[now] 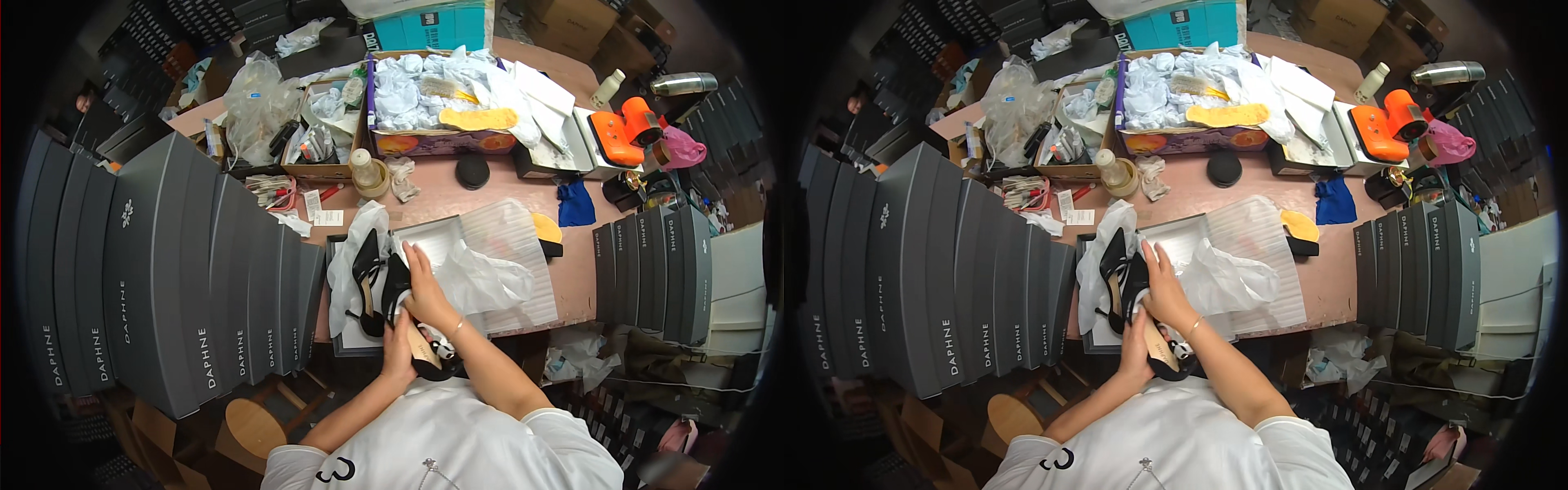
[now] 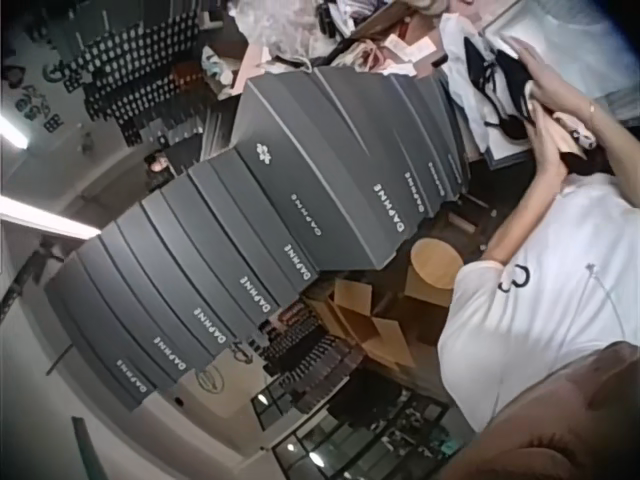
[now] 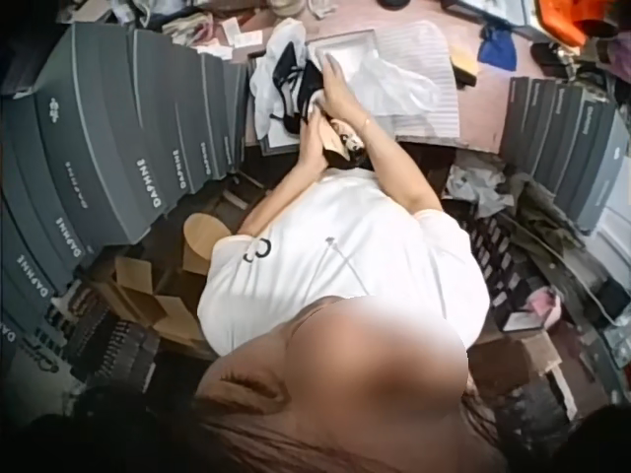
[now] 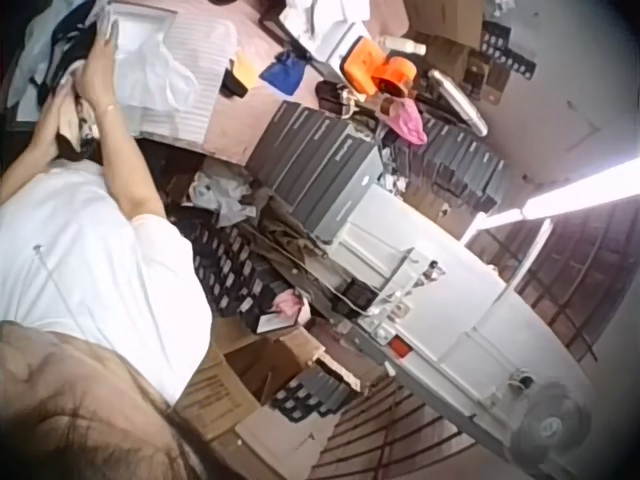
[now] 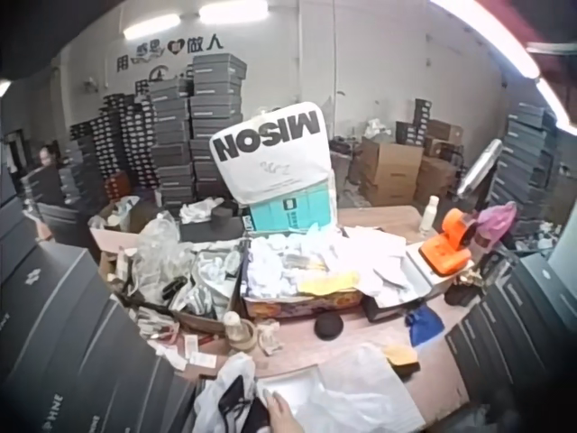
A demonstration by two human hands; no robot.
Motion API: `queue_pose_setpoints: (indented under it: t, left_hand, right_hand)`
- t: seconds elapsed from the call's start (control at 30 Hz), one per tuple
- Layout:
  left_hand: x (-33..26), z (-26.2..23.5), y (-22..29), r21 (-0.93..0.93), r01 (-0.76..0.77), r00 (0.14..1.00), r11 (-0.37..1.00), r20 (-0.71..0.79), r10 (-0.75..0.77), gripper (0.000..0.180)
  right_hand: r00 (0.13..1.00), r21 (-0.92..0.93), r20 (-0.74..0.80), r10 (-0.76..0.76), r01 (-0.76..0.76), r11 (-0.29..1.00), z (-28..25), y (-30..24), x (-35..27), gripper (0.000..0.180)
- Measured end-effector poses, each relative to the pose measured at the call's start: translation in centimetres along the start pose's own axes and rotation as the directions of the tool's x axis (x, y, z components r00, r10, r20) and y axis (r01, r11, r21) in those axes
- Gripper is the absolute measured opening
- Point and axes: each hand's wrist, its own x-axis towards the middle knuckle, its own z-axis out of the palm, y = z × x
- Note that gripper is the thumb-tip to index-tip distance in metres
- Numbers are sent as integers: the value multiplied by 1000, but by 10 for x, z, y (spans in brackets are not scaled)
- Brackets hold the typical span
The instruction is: Scan shoes and pack them into boxes with tissue paper.
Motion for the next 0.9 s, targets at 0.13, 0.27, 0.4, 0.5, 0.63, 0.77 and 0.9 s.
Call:
queue_pose_setpoints:
  t: [0.13, 0.27, 0.4, 0.5, 0.63, 0.77, 0.9]
  left_hand:
    - [17, -35, 25, -77, 22, 998, 997, -55, -26, 38]
    - [23, -40, 27, -21, 46, 998, 999, -37, -47, 38]
    - [21, -41, 32, -34, 58, 998, 998, -24, -59, 39]
    - [26, -48, 28, -89, 167, 985, 982, 63, -161, 46]
    - [12, -14, 29, -99, 69, 982, 993, 180, -50, 55]
    - [8, -12, 40, -76, 206, 961, 976, 202, -187, 49]
    - [12, -27, 34, 106, 56, 989, 993, 130, -70, 40]
  right_hand:
    - [973, -26, 191, 132, -130, 991, -48, 38, -2, 68]
    - [947, -438, 296, 123, 21, 899, -14, 82, -13, 44]
    - [997, -350, 27, 74, -60, 935, -23, 50, -23, 35]
    - [998, -87, 37, 57, -53, 995, -46, 5, -25, 38]
    - [976, 178, 210, 61, -99, 979, -40, -35, -19, 34]
    - [971, -5, 183, -153, 157, 988, -43, -40, -20, 38]
    - [957, -243, 231, -177, 233, 942, -43, -50, -34, 46]
